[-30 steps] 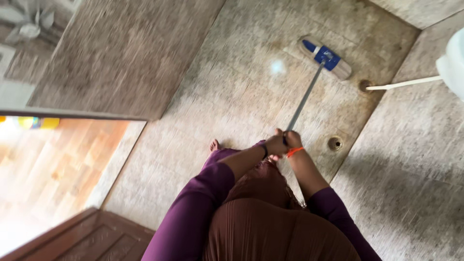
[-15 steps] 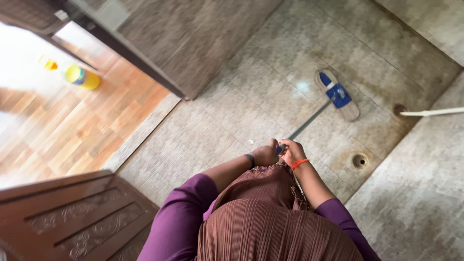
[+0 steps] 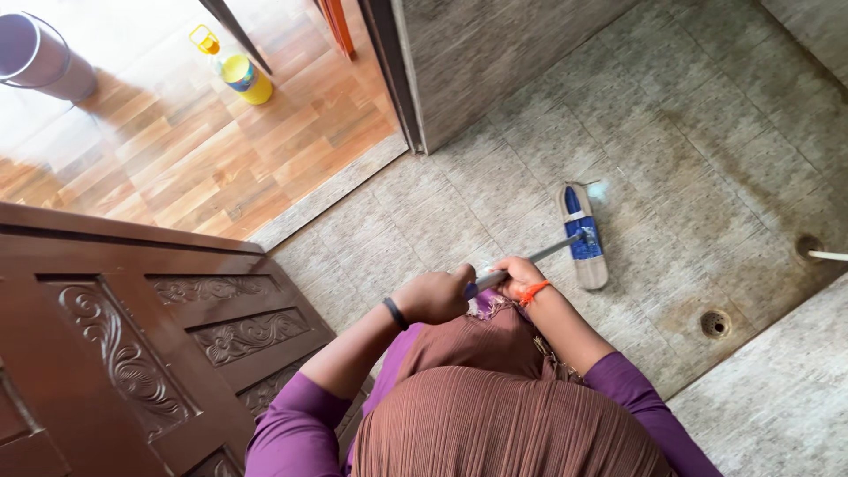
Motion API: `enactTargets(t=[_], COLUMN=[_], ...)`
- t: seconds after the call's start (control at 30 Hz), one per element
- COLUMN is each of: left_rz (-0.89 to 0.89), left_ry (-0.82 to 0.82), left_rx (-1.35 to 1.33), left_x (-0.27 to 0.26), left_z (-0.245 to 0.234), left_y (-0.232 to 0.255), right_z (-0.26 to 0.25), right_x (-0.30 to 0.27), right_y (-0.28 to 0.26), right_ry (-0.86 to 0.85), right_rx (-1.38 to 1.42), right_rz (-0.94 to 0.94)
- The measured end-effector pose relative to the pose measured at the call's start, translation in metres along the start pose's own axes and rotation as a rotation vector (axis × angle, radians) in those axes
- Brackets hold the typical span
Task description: The person mops a tiled bathroom floor using a flat mop. They move the mop back and forth across the floor, covering the area near a white sink, a wooden cabinet, and a doorway. The person is barefoot during the task.
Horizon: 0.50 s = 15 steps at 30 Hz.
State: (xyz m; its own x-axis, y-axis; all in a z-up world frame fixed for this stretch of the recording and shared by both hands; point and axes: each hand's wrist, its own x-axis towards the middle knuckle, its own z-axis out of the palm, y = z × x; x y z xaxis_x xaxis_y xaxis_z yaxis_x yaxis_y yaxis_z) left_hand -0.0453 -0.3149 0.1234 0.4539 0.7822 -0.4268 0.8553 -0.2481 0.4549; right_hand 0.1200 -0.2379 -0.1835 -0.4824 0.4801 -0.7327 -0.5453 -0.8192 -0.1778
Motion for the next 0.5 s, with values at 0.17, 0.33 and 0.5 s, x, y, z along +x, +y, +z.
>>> enactTargets(t=[0.17, 0.33, 0.5], left_rz=[-0.053, -0.053, -0.148], left_ry=[0.019, 0.093, 0.103], left_rx=[0.079, 0.16, 0.085], left_x=[-0.063, -0.095, -0.081], left_z=[-0.023, -0.023, -0.036], left_y=[0.013, 0.015, 0.02], right_z=[0.028, 0.053, 0.071], right_x=[0.007, 0.016, 0.028], right_y=[0.037, 0.057, 0.047], right_ry=[-0.032, -0.143, -0.119], right_rx=[-0.138, -0.213, -0.236], right_rz=[0.006, 0.035, 0.004])
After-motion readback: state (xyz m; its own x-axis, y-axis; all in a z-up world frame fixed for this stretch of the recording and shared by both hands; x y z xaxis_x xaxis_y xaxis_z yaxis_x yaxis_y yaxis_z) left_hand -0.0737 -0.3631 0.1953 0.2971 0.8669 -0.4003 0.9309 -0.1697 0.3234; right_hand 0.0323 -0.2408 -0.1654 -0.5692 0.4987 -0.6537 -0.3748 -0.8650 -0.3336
